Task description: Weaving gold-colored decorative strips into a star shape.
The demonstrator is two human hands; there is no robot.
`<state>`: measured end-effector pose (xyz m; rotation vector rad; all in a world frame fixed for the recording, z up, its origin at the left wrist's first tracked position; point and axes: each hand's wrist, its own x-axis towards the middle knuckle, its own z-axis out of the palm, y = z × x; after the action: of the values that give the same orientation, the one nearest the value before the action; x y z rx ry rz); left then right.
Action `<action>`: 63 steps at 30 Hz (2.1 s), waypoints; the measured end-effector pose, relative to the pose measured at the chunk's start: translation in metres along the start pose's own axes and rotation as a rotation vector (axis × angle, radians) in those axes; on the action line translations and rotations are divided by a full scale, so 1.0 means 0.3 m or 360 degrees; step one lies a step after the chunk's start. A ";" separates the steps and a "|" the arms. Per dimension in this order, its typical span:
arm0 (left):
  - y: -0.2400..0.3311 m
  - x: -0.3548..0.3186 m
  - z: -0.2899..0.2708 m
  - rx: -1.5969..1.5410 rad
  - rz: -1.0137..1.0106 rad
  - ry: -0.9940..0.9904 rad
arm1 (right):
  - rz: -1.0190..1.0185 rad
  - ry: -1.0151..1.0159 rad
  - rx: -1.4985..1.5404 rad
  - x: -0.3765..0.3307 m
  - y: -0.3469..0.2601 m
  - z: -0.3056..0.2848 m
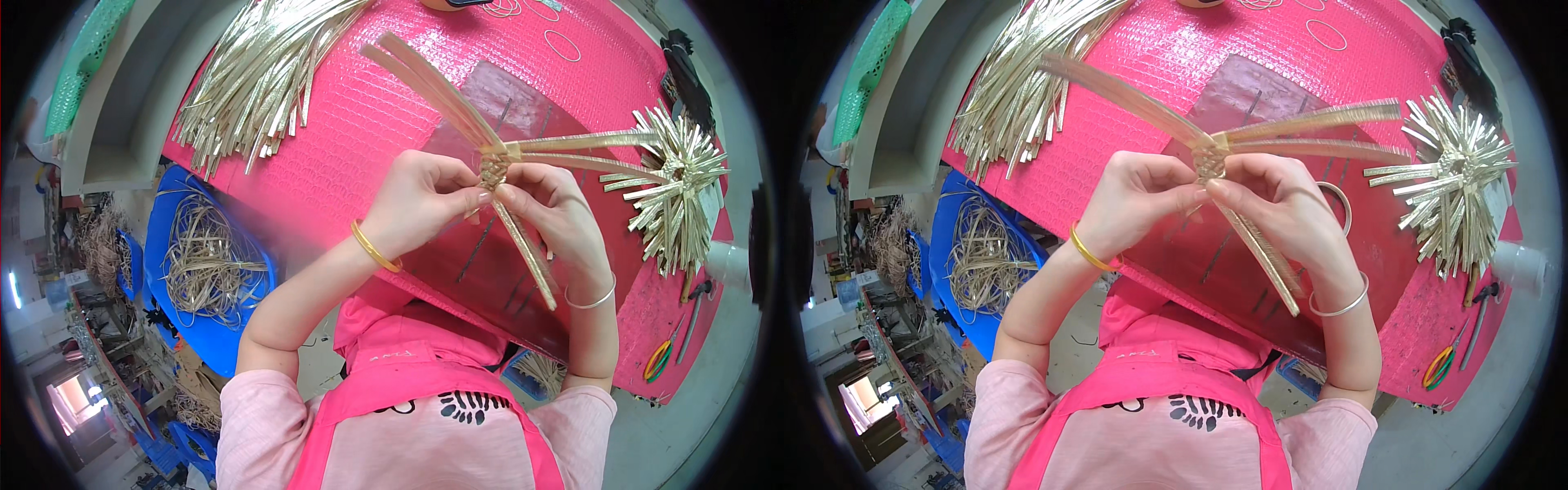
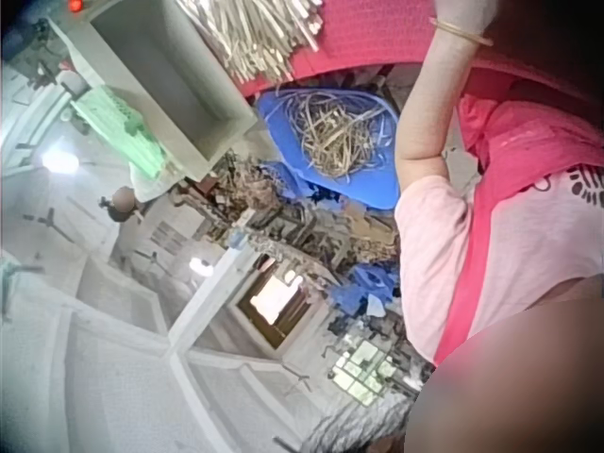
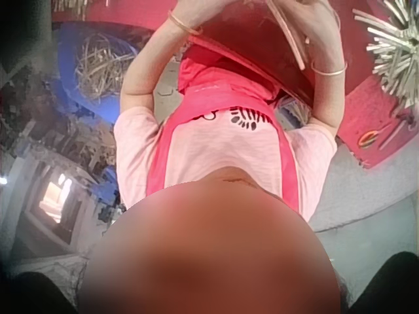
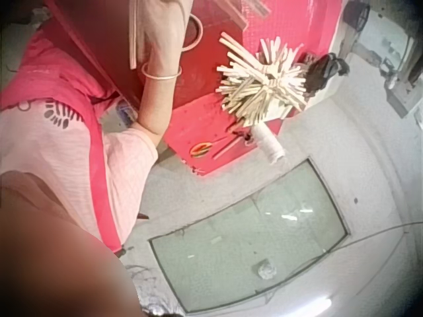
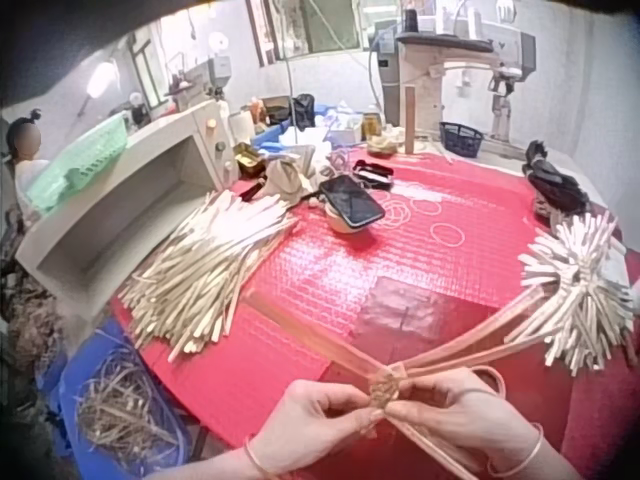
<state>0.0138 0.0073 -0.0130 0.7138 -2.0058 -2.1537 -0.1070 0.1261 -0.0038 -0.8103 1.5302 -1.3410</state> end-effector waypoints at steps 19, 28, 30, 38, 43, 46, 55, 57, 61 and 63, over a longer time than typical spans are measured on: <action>-0.072 -0.034 0.049 -0.0290 0.0062 0.0196 | 0.0215 0.0379 0.0718 0.084 0.038 0.090; -0.052 -0.012 -0.001 -0.0740 -0.0303 -0.0121 | 0.0246 -0.0196 0.0591 0.038 0.080 -0.010; -0.055 -0.025 -0.001 -0.0615 -0.0301 -0.0031 | 0.0234 -0.0089 0.0304 0.018 0.059 -0.029; -0.094 -0.046 0.003 -0.0798 -0.0334 -0.0193 | 0.0286 0.0760 -0.0902 -0.113 0.196 -0.118; -0.110 -0.049 0.031 -0.0830 -0.0302 -0.0582 | -0.0150 0.0595 0.1338 -0.136 0.163 -0.037; -0.103 -0.053 0.062 -0.0903 -0.0293 -0.0631 | -0.0209 0.0544 0.1289 -0.132 0.136 0.022; -0.123 -0.062 0.024 -0.1013 -0.0391 -0.0738 | -0.0478 0.0491 0.1146 -0.146 0.108 0.059; -0.131 -0.062 0.032 -0.1100 -0.0363 -0.0805 | -0.0545 0.0402 0.1264 -0.146 0.100 0.065; -0.111 -0.056 0.047 -0.1057 -0.0296 -0.0838 | -0.0540 0.0485 0.1475 -0.158 0.099 0.090; -0.106 -0.060 0.057 -0.1094 -0.0210 -0.0798 | -0.0506 0.0444 0.1526 -0.161 0.094 0.100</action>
<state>0.0301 0.0338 -0.0387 0.2138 -1.1994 -3.0604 -0.0590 0.1640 -0.0208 -0.2471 0.7649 -2.2167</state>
